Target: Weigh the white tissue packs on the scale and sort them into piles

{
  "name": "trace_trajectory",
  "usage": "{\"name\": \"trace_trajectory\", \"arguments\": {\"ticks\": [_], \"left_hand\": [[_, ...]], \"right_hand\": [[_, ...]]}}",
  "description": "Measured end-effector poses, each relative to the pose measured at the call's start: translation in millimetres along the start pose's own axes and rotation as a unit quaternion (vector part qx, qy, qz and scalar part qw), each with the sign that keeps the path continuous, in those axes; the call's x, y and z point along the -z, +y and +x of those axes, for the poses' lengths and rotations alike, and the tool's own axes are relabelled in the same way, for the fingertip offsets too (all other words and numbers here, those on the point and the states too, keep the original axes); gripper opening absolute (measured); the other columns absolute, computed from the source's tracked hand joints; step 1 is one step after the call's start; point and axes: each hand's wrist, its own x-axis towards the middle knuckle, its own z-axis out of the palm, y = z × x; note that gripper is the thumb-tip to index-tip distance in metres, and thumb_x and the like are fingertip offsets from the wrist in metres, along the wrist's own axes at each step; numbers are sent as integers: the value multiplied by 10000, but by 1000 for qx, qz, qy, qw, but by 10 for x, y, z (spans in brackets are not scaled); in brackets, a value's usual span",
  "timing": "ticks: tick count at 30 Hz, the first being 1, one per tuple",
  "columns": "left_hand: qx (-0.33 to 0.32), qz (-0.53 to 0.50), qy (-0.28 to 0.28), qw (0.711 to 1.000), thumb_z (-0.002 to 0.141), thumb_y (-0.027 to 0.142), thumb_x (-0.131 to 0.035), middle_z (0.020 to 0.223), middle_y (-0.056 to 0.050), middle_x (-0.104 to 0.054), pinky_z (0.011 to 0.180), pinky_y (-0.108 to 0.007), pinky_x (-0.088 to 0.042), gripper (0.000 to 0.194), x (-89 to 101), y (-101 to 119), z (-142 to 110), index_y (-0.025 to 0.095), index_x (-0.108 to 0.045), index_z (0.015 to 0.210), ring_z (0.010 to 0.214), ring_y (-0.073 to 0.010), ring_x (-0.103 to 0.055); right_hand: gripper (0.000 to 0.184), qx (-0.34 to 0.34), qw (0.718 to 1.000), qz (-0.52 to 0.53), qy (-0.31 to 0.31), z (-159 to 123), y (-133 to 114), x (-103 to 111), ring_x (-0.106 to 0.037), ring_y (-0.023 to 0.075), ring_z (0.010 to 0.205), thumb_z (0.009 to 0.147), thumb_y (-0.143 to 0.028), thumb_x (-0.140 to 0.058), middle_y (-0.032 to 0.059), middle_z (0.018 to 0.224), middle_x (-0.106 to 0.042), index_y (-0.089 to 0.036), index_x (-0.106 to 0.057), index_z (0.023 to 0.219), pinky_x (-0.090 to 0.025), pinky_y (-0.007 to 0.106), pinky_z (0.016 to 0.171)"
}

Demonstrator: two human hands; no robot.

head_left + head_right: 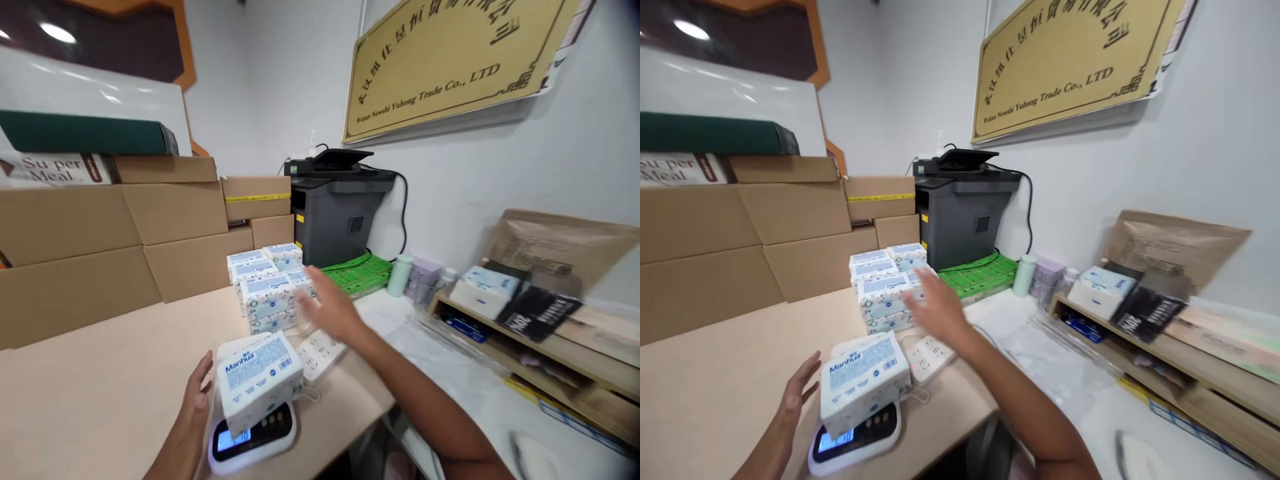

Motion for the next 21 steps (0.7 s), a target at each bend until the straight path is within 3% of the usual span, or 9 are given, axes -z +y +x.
{"name": "trace_trajectory", "arguments": {"ticks": [2, 4, 6, 8, 10, 13, 16, 21], "left_hand": [[8, 72, -33, 997, 1055, 817, -396, 1872, -106, -322, 1394, -675, -296, 812, 9, 235, 85, 312, -494, 1683, 1740, -419, -283], [5, 166, -106, 980, 1037, 810, -467, 1851, -109, -371, 1399, -690, -232, 797, 42, 507, 211, 301, -582, 1641, 1753, -425, -240], [5, 226, -187, 956, 1003, 810, -543, 1795, -122, -474, 1378, -684, -295, 816, 93, 711, 366, 305, -602, 1641, 1712, -438, -348], [10, 236, -239, 942, 981, 789, -608, 1758, -108, -531, 1321, -633, -439, 830, 147, 788, 506, 336, -564, 1674, 1609, -426, -529], [9, 223, -264, 938, 975, 761, -647, 1766, -78, -524, 1272, -566, -520, 811, 189, 742, 592, 372, -551, 1680, 1558, -399, -598], [-1, 206, -272, 940, 990, 717, -667, 1849, -24, -390, 1288, -536, -491, 757, 221, 566, 622, 426, -540, 1677, 1654, -383, -478], [-12, 196, -271, 942, 1010, 679, -666, 1882, 8, -308, 1277, -538, -498, 709, 234, 422, 615, 468, -530, 1673, 1703, -382, -387], [-26, 196, -277, 940, 1029, 669, -641, 1877, 30, -323, 1275, -513, -505, 684, 236, 353, 657, 496, -508, 1677, 1710, -356, -380]], "right_hand": [[688, -107, 991, -81, 6, 261, 392, 126, -469, 363, 1649, 1168, -530, -341, 192, 1782, -475, -155, -394, 1743, -416, 521, 1317], [674, -160, 980, -102, -55, 461, 747, 53, -638, 446, 1487, 1162, -523, -374, 273, 1609, -645, -88, -508, 1660, -533, 577, 1169], [657, -169, 972, -103, -123, 558, 995, -160, -747, 468, 1326, 1134, -569, -467, 280, 1429, -766, -82, -630, 1545, -591, 557, 1050], [626, -160, 967, -111, -164, 574, 1138, -394, -780, 433, 1279, 1100, -590, -561, 237, 1361, -811, -129, -656, 1512, -593, 496, 1018], [602, -150, 964, -121, -182, 568, 1219, -560, -779, 389, 1292, 1087, -560, -607, 198, 1372, -816, -172, -612, 1547, -580, 442, 1012], [550, -151, 962, -136, -185, 601, 1296, -669, -773, 357, 1298, 1107, -521, -572, 201, 1392, -800, -170, -581, 1529, -562, 408, 1000], [551, -161, 959, -151, -177, 685, 1338, -725, -765, 371, 1295, 1121, -532, -526, 247, 1385, -784, -127, -560, 1493, -552, 415, 999], [489, -154, 957, -175, -171, 782, 1432, -673, -776, 377, 1248, 1130, -357, -492, 257, 1364, -791, -103, -497, 1548, -560, 417, 968]]}}
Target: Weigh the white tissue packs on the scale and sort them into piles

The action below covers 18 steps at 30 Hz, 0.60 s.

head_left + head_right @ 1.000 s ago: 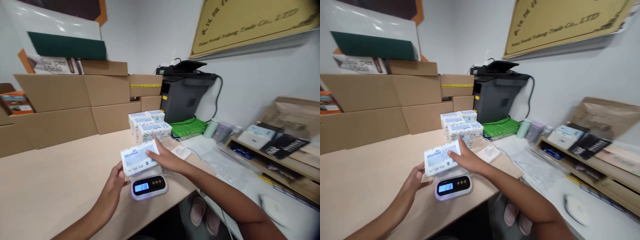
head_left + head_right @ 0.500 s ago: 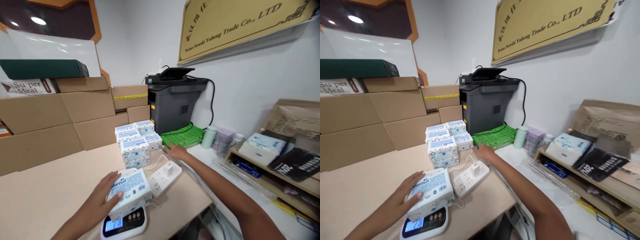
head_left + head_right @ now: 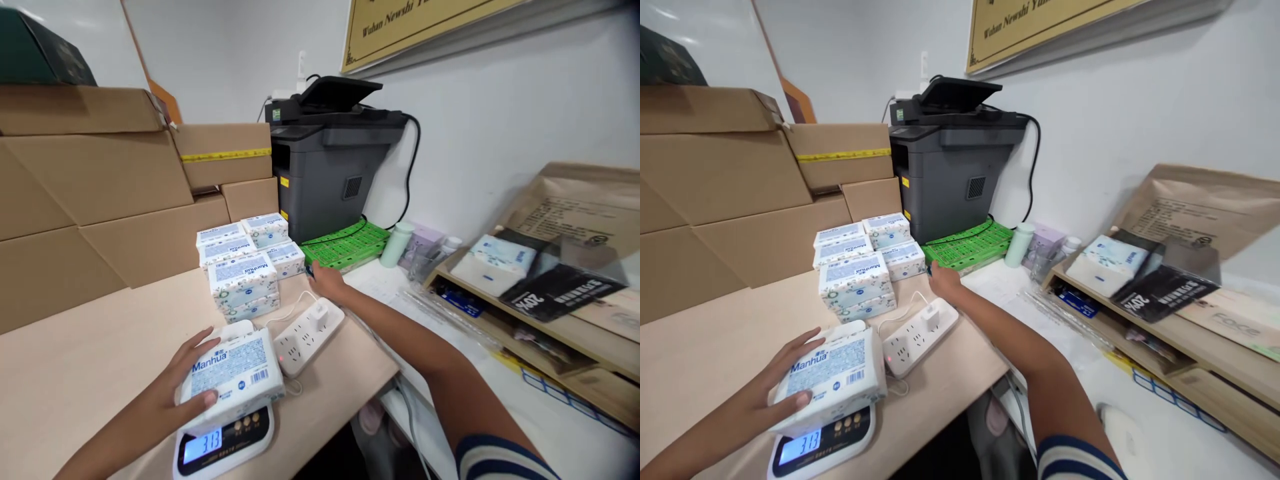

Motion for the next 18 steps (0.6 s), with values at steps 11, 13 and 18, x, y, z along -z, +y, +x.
{"name": "trace_trajectory", "arguments": {"ticks": [11, 13, 18], "left_hand": [[-20, -63, 9, 998, 926, 665, -765, 1875, 100, -291, 1215, -560, -555, 656, -19, -8, 75, 568, -631, 1561, 1682, -413, -421], [-13, -83, 31, 996, 920, 676, -764, 1864, 80, -330, 1232, -582, -534, 637, -53, 10, 77, 546, -666, 1536, 1673, -418, -436], [-28, -77, 9, 997, 909, 634, -795, 1872, 80, -309, 1238, -568, -530, 656, -68, -43, 127, 551, -657, 1544, 1669, -417, -443]], "right_hand": [[630, -21, 999, -47, -10, -645, 1271, -202, -777, 345, 1262, 1080, -264, -500, 219, 1454, -772, -176, -471, 1703, -562, 430, 1061], [622, -38, 998, -47, -10, -701, 1350, -315, -791, 330, 1238, 1056, -244, -531, 202, 1416, -798, -195, -518, 1676, -551, 437, 1092], [551, -60, 998, -4, 3, -654, 1372, -345, -781, 311, 1296, 995, -178, -594, 154, 1387, -826, -234, -669, 1537, -521, 466, 1179]]}}
